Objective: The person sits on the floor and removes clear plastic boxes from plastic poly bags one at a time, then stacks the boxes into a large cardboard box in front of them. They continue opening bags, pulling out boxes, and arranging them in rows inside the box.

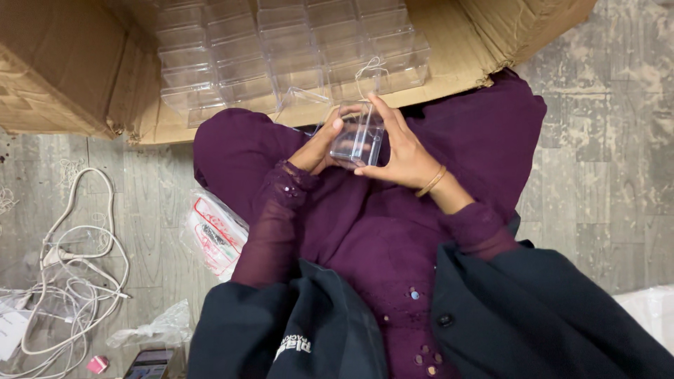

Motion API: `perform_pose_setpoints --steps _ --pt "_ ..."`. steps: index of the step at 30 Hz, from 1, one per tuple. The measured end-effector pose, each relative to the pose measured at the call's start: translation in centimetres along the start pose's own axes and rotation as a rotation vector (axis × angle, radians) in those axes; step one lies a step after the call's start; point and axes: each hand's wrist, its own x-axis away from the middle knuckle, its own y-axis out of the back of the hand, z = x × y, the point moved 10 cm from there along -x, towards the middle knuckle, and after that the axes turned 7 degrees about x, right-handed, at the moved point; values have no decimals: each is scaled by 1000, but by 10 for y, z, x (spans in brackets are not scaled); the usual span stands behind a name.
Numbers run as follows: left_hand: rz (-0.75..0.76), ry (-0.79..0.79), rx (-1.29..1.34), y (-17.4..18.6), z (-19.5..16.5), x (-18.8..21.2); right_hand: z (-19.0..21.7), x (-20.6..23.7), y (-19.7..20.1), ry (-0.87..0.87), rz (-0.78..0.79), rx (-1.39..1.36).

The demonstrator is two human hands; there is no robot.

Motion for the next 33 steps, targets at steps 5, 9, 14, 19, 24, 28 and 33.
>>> perform_pose_setpoints --steps 5,9,14,19,24,28,33 --pt "-502 -522 -1238 43 -83 2 -34 7 31 -104 -317 191" --pt "-783 -444 -1863 69 -127 -9 -94 8 51 -379 -526 205" --pt "-753 -616 -2057 38 -131 2 -92 7 47 -330 -572 475" --pt "-617 -462 -1758 31 -141 26 -50 -20 -29 -48 -216 343" --pt "-673 -639 -1463 5 -164 82 -25 -56 -127 268 26 589" --pt "-761 -592 -1336 18 -162 116 -41 -57 -133 201 -22 677" --pt "-697 -744 -714 43 -139 125 -67 -15 -46 -232 -105 -174"
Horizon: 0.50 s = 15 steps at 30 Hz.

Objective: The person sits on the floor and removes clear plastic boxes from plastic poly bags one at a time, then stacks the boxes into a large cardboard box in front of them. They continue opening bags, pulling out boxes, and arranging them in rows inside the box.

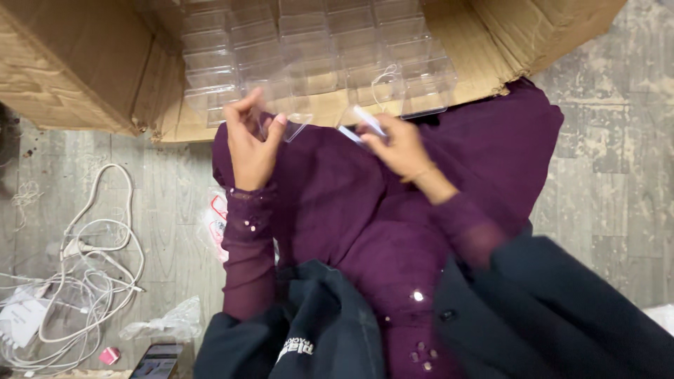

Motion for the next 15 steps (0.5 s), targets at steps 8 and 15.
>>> perform_pose_setpoints --steps 8,15 --pt "262 631 999 -126 28 69 41 25 65 56 -52 -629" --pt "281 758 886 -134 16 81 62 42 29 144 165 -93"
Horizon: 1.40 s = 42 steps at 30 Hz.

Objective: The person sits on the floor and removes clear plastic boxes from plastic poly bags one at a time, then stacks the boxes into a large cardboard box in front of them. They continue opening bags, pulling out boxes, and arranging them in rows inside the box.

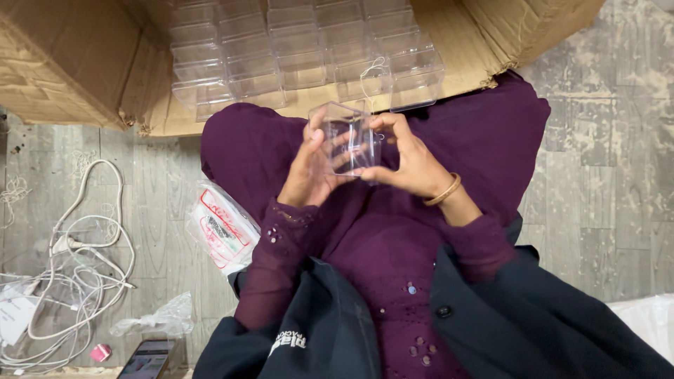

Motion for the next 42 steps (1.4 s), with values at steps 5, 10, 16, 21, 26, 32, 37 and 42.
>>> perform_pose_setpoints --steps 5,10,16,21,26,32,37,42 --pt "18 4 -81 -4 2 0 20 0 5 -82 39 -134" --pt "-22 57 -120 3 5 -3 56 -3 20 57 -15 -70" --pt "41 9 -134 -14 2 -8 80 -3 24 161 13 53" --pt "22 46 -176 -18 2 -8 81 -4 27 156 -1 70" --pt "78 34 -168 -26 -1 -7 74 -3 27 153 21 194" --pt "75 24 -188 -22 -12 -10 67 0 31 108 16 103" --pt "84 68 -236 -27 -2 -13 75 3 33 170 -26 68" --pt "81 90 -261 -30 2 -12 74 1 31 152 -8 90"
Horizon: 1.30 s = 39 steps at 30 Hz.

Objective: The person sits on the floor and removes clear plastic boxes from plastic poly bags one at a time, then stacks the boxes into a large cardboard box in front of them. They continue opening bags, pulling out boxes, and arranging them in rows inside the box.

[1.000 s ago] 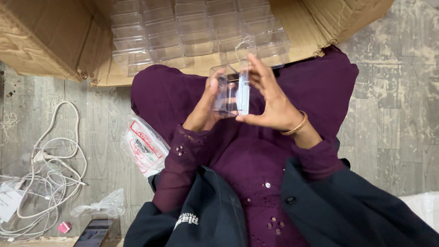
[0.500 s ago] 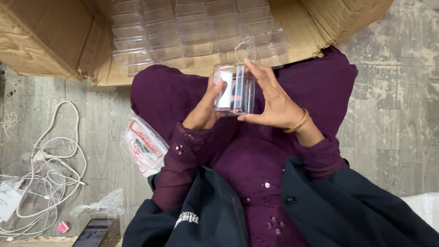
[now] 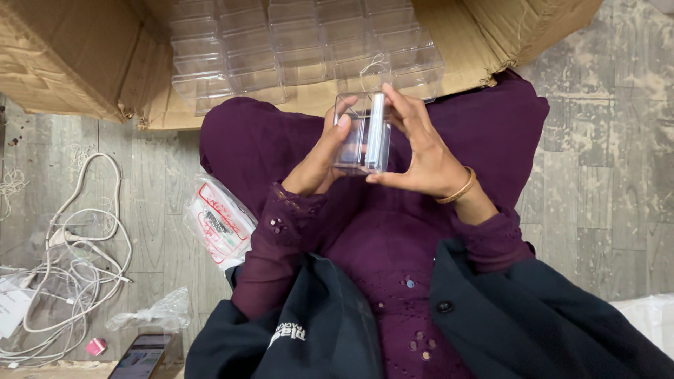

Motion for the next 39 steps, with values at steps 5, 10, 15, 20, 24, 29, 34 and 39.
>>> perform_pose_setpoints --steps 5,10,15,20,24,29,34,39 --pt "21 2 -20 -6 -4 -1 -1 -1 -1 -3 -1 67" --pt "54 -21 -50 -7 -1 -1 -3 2 -6 -27 20 52" --pt "46 -56 69 23 1 -13 -14 -19 -3 11 36 103" --pt "-694 -272 -1338 104 -47 7 -50 -81 -16 162 -115 327" --pt "-379 -349 -1843 78 6 -22 -91 -129 -76 217 -101 664" --pt "-436 -135 -2058 118 60 -77 -124 -140 -118 194 35 862" --pt "-814 -227 -2098 137 59 -107 -157 -91 -26 44 -293 506" --pt "-612 246 -2113 149 74 -139 -226 -2 79 -223 -695 631"
